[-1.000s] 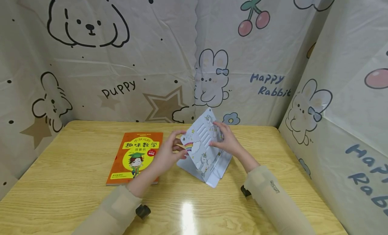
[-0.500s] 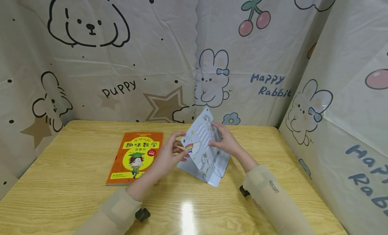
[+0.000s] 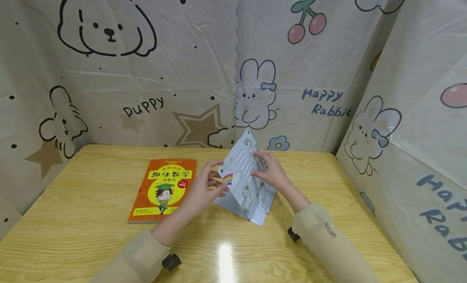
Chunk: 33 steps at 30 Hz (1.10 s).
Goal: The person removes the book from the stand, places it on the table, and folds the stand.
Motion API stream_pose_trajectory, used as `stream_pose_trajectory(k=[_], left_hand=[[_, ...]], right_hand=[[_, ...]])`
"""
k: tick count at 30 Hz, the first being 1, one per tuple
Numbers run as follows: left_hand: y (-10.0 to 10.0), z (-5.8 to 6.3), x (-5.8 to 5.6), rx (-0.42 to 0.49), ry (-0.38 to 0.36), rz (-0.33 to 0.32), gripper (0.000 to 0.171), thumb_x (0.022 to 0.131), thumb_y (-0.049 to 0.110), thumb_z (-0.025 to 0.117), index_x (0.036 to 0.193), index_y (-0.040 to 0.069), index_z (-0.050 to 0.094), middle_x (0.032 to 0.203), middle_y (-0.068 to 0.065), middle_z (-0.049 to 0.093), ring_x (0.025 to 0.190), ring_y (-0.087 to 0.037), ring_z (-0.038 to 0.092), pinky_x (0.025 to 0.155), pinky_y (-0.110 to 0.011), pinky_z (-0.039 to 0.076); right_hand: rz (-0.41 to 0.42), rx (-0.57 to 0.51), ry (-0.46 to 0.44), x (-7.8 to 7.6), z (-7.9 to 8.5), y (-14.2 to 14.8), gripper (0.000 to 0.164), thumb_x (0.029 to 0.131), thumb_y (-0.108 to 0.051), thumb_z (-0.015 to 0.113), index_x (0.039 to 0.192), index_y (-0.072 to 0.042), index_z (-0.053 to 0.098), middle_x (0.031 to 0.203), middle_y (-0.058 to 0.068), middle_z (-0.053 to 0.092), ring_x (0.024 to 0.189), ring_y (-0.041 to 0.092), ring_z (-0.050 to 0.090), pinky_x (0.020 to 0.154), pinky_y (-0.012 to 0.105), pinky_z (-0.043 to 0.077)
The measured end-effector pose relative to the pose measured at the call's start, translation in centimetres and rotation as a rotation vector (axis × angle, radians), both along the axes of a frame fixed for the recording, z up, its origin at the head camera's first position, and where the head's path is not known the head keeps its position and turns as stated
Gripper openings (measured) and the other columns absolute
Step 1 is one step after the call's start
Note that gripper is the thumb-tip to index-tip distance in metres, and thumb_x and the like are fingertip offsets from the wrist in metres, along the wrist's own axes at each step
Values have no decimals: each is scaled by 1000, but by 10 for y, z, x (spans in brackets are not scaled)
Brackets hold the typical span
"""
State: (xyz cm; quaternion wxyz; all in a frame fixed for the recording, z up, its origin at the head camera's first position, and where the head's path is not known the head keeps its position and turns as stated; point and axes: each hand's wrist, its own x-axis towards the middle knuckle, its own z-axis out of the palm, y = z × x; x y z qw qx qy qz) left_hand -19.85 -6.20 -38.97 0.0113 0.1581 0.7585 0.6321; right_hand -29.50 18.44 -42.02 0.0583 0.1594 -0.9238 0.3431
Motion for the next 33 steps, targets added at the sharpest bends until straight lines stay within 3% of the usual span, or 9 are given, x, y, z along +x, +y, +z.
stream_pose_trajectory(k=[9,16,33], left_hand=[[3,-6,1,6,-1,7,62,86,-3,62,137,23,38,104,-11,63,80,-22,66,68,-29,58],[4,-9,2,6,9,1,65,85,-5,62,139,23,37,107,-13,62,80,-21,66,66,-28,58],[5,-10,7,31,0,18,71,84,-6,64,141,25,35,113,-13,61,84,-23,66,70,-27,58]], right_hand=[[-19,-82,-29,6,-3,-4,58,81,-12,74,134,-8,50,130,15,48,115,29,51,91,39,52],[-40,-100,-69,15,-2,-7,59,83,-13,72,136,-11,48,132,12,49,113,27,53,88,36,54],[61,-78,-113,28,0,-7,84,75,-37,78,145,-19,36,151,11,30,135,34,34,93,48,49]])
